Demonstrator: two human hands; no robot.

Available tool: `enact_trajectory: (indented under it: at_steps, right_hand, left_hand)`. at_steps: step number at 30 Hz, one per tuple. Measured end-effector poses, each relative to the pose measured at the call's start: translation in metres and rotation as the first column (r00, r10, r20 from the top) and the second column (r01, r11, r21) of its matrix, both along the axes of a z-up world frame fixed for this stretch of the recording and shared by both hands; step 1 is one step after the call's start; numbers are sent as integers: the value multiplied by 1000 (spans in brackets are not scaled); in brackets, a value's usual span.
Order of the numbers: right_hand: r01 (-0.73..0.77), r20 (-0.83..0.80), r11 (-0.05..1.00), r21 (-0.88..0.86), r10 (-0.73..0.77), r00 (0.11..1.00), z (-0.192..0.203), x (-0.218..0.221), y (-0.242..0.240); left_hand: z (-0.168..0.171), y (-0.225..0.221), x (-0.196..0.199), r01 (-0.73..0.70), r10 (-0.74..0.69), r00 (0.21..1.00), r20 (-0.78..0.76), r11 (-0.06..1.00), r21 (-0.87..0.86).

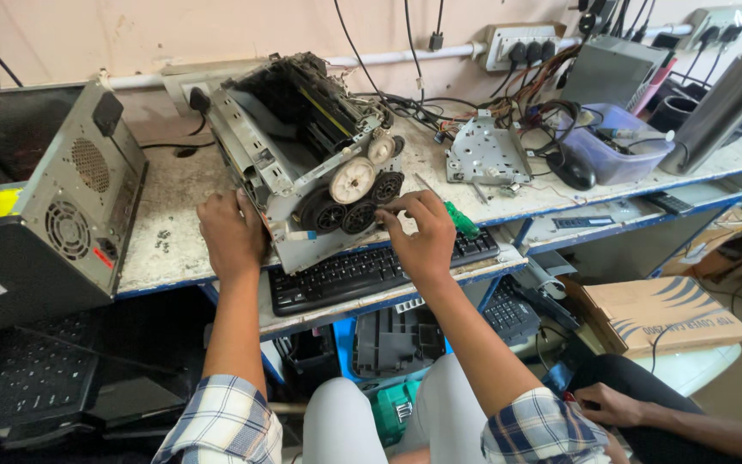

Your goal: The person disassembles a printer by removing gears and a metal plate from the internal mechanism. They then use a screwdriver to loosen screws and remove a component from the printer chassis.

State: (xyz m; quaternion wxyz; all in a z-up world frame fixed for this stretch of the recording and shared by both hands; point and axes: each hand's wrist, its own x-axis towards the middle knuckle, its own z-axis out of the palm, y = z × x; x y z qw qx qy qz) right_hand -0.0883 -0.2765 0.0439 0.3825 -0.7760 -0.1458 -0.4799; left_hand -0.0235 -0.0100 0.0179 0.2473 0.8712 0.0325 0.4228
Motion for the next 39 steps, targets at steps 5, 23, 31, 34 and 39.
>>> enact_trajectory:
  at_steps: [5,23,31,34,39]
  right_hand:
    - [-14,81,1000,6,14,997,-9,-3,-8]
    - [425,-389,798,-426,-586,711,-20,110,-230]
    - [476,-447,732,-487,-677,585,-18,137,-233]
    - [483,-313,715,-505,-674,670,-19,126,-226]
    - [301,-50,923,-241,-322,945,5,95,-189]
  left_hand:
    - [0,1,1,15,-15,999,31,1000,-1]
    - [-3,3,4,17,-18,998,61,1000,10]
    - [7,2,-1,35,-34,999,26,998,-47]
    - [7,2,-2,31,-29,999,34,998,-46]
    - [6,2,-2,32,-31,999,15,998,-53]
